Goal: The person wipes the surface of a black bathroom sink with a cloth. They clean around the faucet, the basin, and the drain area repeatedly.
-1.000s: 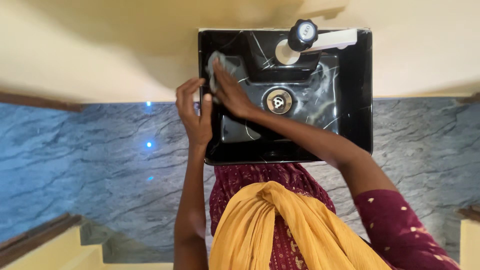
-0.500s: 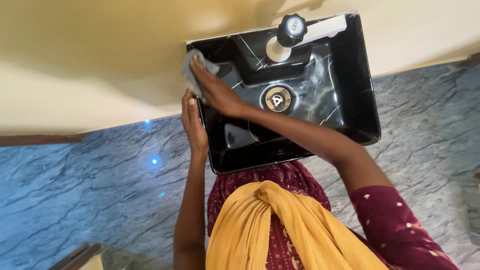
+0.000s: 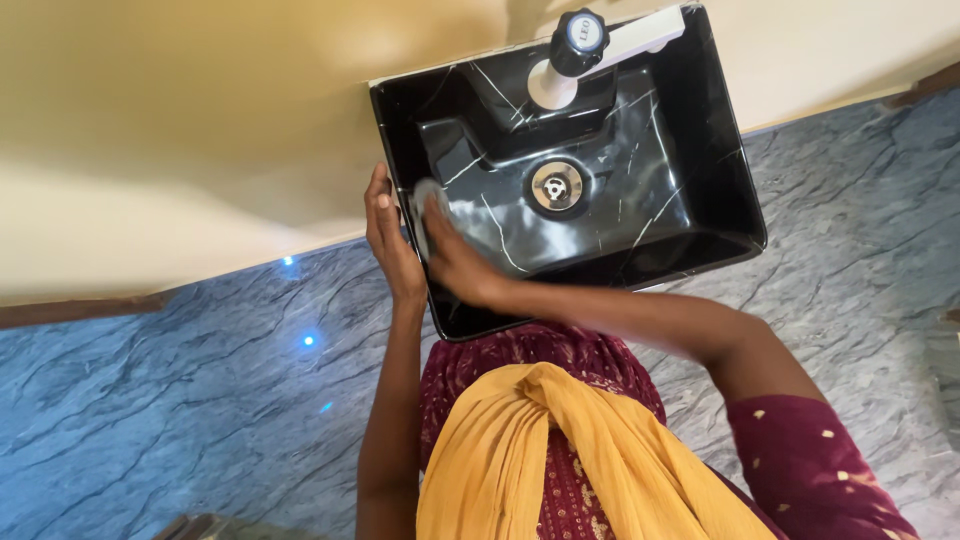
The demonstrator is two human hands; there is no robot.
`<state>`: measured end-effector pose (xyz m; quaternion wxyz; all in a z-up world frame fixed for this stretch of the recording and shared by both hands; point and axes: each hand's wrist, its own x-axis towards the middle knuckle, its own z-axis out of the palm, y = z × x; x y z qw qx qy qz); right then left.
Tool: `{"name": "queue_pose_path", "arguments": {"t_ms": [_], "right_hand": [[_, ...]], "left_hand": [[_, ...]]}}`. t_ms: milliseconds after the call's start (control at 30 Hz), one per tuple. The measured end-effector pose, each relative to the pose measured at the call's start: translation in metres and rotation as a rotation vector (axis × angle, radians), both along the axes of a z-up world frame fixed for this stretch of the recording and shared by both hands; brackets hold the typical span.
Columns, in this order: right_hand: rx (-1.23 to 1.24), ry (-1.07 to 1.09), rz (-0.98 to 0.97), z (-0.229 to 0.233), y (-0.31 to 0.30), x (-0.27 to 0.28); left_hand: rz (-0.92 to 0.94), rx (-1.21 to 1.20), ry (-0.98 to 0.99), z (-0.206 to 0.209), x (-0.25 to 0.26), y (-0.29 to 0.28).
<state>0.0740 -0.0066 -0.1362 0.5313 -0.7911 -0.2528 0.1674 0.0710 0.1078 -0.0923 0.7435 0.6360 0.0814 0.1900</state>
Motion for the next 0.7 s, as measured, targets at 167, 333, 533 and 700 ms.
{"name": "queue_pose_path", "arguments": {"t_ms": [167,333,533,700], "right_hand": [[-0.517,-0.063,0.337,0.083,-0.055,-0.061],[-0.424,-0.483,0.258,0.111,-0.109,-0.061],[-1.484,-0.336,0.309,0.124,-0.221,-0.017],[-1.284,-0.222,0.02,0.105,-0.245,-0.004]], "left_hand": [[0.006,0.085,-0.011,0.001,-0.003,-0.001],[0.003,0.155,-0.008,0.003,-0.006,-0.001],[-0.022,0.129,-0.03,-0.002,-0.007,-0.001],[-0.036,0.113,-0.044,-0.003,-0.005,0.0]]}}
